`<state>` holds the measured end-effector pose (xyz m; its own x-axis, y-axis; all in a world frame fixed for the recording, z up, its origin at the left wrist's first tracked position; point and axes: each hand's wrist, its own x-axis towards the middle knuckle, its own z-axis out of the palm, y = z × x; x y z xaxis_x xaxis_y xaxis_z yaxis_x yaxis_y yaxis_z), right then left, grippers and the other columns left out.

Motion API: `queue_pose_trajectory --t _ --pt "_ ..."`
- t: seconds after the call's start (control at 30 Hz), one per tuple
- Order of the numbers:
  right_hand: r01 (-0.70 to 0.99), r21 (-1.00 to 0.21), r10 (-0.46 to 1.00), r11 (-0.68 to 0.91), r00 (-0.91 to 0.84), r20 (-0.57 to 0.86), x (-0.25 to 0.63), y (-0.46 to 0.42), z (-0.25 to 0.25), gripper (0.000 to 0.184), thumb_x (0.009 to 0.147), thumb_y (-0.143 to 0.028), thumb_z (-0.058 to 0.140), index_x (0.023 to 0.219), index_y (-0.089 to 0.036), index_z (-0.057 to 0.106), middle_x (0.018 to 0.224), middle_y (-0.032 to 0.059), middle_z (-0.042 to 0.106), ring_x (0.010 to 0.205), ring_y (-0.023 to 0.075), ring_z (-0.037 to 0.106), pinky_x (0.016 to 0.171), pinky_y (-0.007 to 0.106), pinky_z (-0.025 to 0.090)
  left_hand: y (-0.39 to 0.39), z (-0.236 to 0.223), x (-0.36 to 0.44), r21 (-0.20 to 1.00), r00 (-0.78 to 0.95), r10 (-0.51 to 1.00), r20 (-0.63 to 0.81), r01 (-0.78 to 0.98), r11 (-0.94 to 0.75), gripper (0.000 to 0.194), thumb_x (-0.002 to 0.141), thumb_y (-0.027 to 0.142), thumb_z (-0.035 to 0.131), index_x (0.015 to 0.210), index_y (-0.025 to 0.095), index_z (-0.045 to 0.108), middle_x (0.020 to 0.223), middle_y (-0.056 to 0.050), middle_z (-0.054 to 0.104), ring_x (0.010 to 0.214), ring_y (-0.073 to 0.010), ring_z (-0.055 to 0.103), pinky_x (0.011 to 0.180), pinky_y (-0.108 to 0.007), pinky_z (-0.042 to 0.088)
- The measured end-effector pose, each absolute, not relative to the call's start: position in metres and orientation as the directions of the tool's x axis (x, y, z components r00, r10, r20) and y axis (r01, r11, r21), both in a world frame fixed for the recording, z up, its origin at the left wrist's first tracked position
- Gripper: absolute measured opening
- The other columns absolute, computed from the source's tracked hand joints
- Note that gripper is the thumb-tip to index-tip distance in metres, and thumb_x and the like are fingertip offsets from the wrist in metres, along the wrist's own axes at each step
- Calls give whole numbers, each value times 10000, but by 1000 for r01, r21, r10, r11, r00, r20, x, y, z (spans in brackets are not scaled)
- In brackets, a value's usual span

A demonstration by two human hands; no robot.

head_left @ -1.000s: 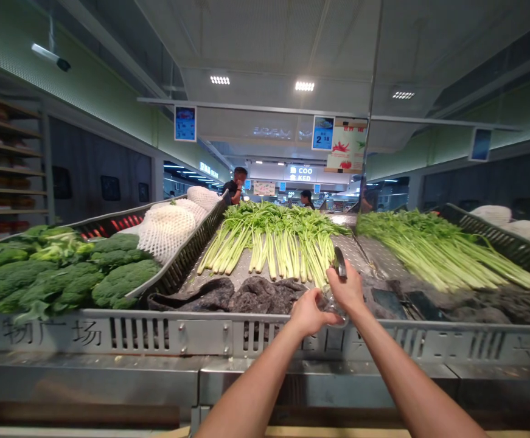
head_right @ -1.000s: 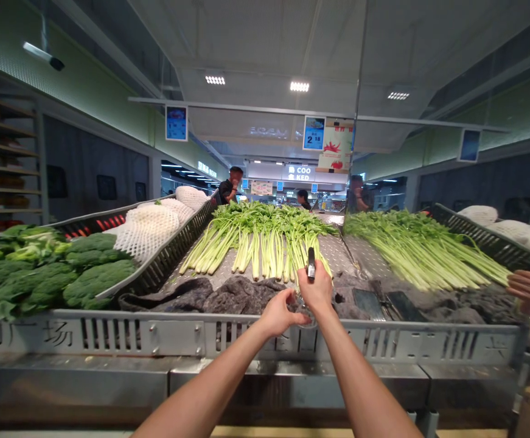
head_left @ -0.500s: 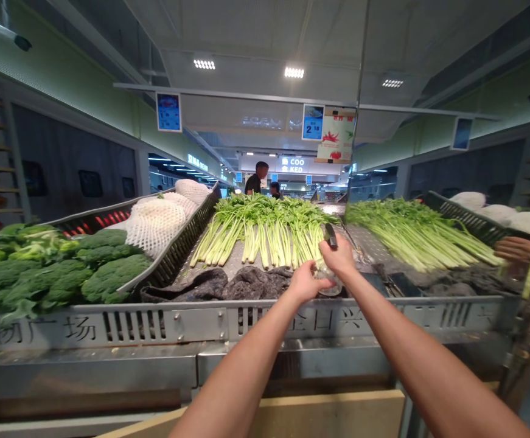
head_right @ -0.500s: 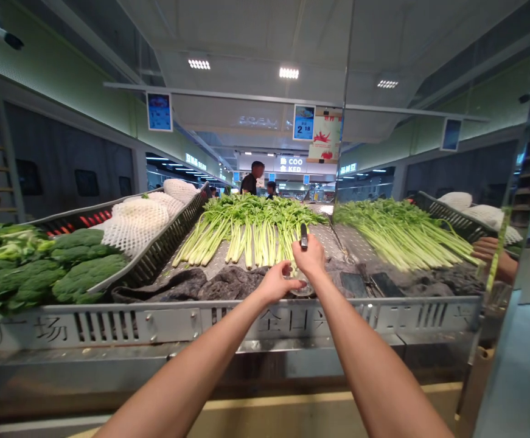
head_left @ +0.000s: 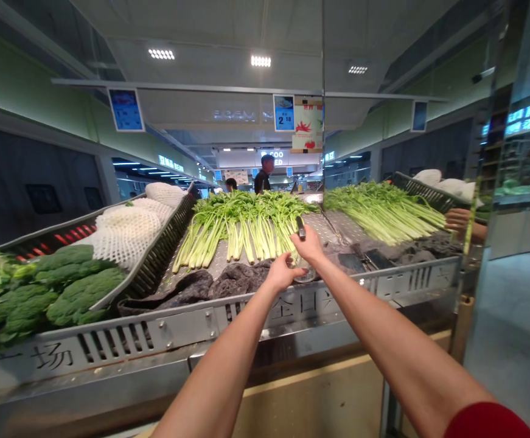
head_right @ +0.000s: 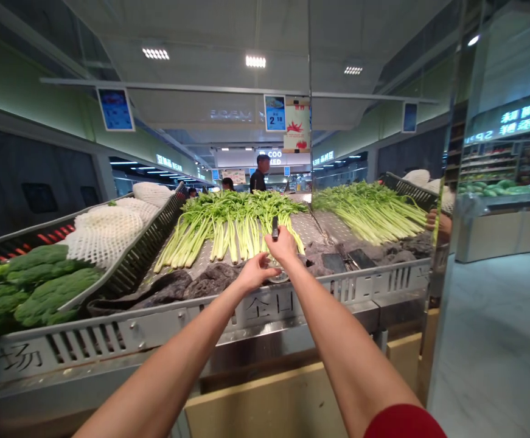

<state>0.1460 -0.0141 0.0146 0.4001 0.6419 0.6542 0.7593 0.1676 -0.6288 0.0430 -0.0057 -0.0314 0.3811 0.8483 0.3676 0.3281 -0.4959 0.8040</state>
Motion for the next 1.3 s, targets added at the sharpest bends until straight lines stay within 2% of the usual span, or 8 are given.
queue_pose_trajectory --t 0.13,0.27,0.4,0.6,0.77,0.93,1.1,1.3 --pt "736 -623 674 266 320 666 138 -13 11 286 616 -322 435 854 -173 490 705 14 538 599 143 469 554 252 359 0 -35 34 801 373 836 403 297 -519 604 488 312 691 1024 108 503 980 -99 561 879 -194 510 775 -299 391" --pt "705 -582 665 406 209 717 133 -7 6 330 608 -273 440 921 -175 472 768 7 535 629 126 474 583 244 376 12 -39 26 797 346 822 453 255 -547 569 500 222 680 1031 121 502 954 -68 573 864 -164 510 796 -284 379" --pt "681 -608 608 408 294 737 132 9 4 308 663 -329 408 918 -172 476 797 33 541 679 145 492 616 265 380 24 -36 25 770 332 801 499 254 -585 589 489 233 686 1039 136 500 966 -65 564 875 -168 505 795 -285 383" --pt "689 -651 602 319 383 701 134 41 18 309 700 -444 354 775 -185 505 638 20 532 579 161 482 533 266 353 51 -26 29 776 312 794 521 215 -593 651 441 287 717 1037 139 500 980 -75 559 892 -181 509 808 -297 388" --pt "600 -677 558 426 415 719 128 76 1 304 681 -431 387 777 -177 525 639 22 548 595 166 497 546 267 371 80 -39 25 794 216 818 533 205 -572 660 439 242 722 1046 129 490 999 -77 553 922 -176 506 842 -292 378" --pt "326 -837 601 439 586 544 132 99 -25 320 655 -431 422 775 -162 549 619 21 562 594 167 517 544 263 393 97 -52 25 792 205 842 499 286 -539 703 392 280 747 1039 150 503 1036 -81 544 952 -196 499 860 -310 373" --pt "297 -825 652 481 508 563 139 106 -23 295 614 -379 486 800 -159 549 655 8 557 593 145 509 556 250 394 100 -50 27 806 235 851 471 279 -523 702 428 304 735 1059 134 479 1040 -89 546 956 -191 498 857 -297 372" --pt "188 -888 776 420 432 459 144 106 -24 342 596 -402 540 830 -154 516 645 4 535 556 148 517 525 254 394 88 -51 26 844 254 887 386 290 -451 681 453 371 715 1053 147 484 1000 -77 565 904 -186 517 814 -285 392"
